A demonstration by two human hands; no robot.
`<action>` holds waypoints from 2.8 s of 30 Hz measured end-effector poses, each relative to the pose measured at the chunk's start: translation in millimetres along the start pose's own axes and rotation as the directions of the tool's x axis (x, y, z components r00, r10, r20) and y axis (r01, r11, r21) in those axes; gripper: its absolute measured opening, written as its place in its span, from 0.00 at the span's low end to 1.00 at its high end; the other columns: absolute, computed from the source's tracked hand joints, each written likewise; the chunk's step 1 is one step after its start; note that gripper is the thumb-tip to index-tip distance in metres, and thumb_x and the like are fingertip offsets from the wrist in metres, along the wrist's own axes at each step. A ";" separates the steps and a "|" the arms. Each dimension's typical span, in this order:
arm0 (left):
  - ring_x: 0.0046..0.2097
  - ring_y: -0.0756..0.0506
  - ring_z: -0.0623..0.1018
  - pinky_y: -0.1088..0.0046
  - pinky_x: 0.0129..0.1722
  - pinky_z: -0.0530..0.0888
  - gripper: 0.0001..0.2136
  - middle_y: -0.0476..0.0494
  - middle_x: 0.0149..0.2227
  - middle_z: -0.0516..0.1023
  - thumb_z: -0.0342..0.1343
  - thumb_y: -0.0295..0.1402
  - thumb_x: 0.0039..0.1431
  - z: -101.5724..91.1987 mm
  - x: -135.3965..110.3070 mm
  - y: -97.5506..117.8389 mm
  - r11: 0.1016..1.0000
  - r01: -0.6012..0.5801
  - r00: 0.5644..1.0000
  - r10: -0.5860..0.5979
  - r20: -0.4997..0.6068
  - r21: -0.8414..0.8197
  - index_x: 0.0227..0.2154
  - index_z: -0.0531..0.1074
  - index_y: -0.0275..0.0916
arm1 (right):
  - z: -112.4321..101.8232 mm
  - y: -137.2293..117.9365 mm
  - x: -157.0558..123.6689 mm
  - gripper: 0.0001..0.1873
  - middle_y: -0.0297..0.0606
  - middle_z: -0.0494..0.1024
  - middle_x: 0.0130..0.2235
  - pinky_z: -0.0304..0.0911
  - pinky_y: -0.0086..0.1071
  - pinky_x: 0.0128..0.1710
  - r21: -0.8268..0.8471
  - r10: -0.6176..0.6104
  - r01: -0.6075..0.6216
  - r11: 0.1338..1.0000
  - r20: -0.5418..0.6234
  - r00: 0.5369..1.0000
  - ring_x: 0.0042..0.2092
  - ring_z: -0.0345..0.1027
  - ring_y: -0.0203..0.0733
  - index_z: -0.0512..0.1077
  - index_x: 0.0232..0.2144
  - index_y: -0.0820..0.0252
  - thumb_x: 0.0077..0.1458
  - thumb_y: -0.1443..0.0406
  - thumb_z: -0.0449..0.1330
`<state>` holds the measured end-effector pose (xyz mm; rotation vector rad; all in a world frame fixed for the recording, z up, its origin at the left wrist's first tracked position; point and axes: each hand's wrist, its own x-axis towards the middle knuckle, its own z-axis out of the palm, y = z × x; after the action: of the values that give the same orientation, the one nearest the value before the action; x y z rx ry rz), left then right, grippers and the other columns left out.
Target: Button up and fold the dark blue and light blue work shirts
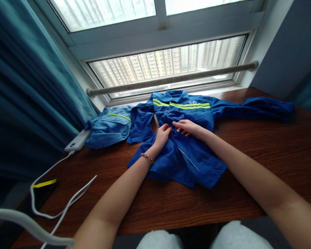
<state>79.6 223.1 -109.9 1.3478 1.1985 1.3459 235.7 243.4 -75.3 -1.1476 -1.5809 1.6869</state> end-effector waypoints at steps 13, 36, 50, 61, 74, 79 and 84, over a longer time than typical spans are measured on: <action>0.39 0.46 0.73 0.71 0.41 0.67 0.10 0.41 0.37 0.75 0.49 0.30 0.53 15.2 8.1 2.1 0.800 -0.353 0.935 0.294 0.198 0.485 0.38 0.70 0.37 | -98.1 52.5 -50.1 0.09 0.36 0.75 0.26 0.58 0.30 0.30 -0.569 -0.321 -0.037 0.821 -0.515 0.795 0.31 0.67 0.42 0.74 0.24 0.60 0.40 0.61 0.60; 0.28 0.49 0.69 0.71 0.35 0.65 0.17 0.45 0.20 0.68 0.43 0.39 0.58 -22.5 -97.8 51.7 0.296 -0.824 0.534 0.120 0.837 0.483 0.18 0.68 0.38 | -71.5 0.8 -95.5 0.16 0.36 0.77 0.25 0.64 0.27 0.25 0.219 0.110 -0.089 0.972 -0.085 0.990 0.24 0.69 0.36 0.73 0.27 0.63 0.28 0.68 0.68; 0.31 0.50 0.70 0.76 0.30 0.65 0.09 0.48 0.31 0.69 0.53 0.39 0.52 -8.6 -101.4 43.6 0.526 -0.528 0.798 0.037 0.602 0.667 0.34 0.71 0.41 | -20.4 2.8 -96.3 0.12 0.30 0.73 0.23 0.58 0.24 0.27 0.060 -0.034 0.026 0.998 0.133 0.991 0.24 0.64 0.30 0.72 0.21 0.63 0.29 0.65 0.68; 0.29 0.51 0.69 0.76 0.29 0.65 0.01 0.49 0.26 0.69 0.50 0.27 0.53 -3.4 -106.9 53.9 0.779 -0.362 0.871 0.088 0.483 0.511 0.27 0.65 0.37 | -2.3 15.0 -95.5 0.17 0.30 0.72 0.21 0.45 0.23 0.19 -0.204 0.054 0.041 0.978 0.440 0.896 0.20 0.53 0.27 0.76 0.34 0.66 0.45 0.58 0.60; 0.40 0.46 0.68 0.70 0.41 0.66 0.03 0.44 0.34 0.69 0.49 0.24 0.52 -3.8 -108.3 61.3 0.702 -0.485 0.827 0.173 0.535 0.521 0.30 0.65 0.38 | 3.1 18.2 -88.9 0.19 0.36 0.77 0.30 0.60 0.27 0.36 0.134 -0.015 -0.028 0.991 0.312 0.950 0.33 0.68 0.35 0.75 0.35 0.65 0.40 0.59 0.64; 0.35 0.49 0.69 0.75 0.33 0.67 0.01 0.45 0.33 0.69 0.54 0.28 0.50 -4.6 -104.6 60.8 0.802 -0.354 0.909 0.174 0.379 0.481 0.26 0.69 0.37 | 5.6 22.0 -88.6 0.21 0.36 0.77 0.28 0.59 0.27 0.28 0.018 0.089 -0.099 0.995 0.318 0.944 0.28 0.66 0.34 0.76 0.35 0.66 0.39 0.57 0.64; 0.28 0.50 0.72 0.76 0.28 0.68 0.07 0.47 0.25 0.71 0.56 0.35 0.49 -4.5 -102.9 57.3 0.949 -0.078 0.942 -0.031 0.334 0.307 0.26 0.71 0.35 | 4.7 23.2 -86.8 0.18 0.35 0.77 0.29 0.59 0.26 0.27 0.093 0.038 -0.066 0.994 0.277 0.960 0.27 0.66 0.33 0.76 0.32 0.65 0.40 0.58 0.64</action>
<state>82.8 112.0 -70.7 1.7437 1.1946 0.9106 277.1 163.6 -79.8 -0.9430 -1.6166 2.0076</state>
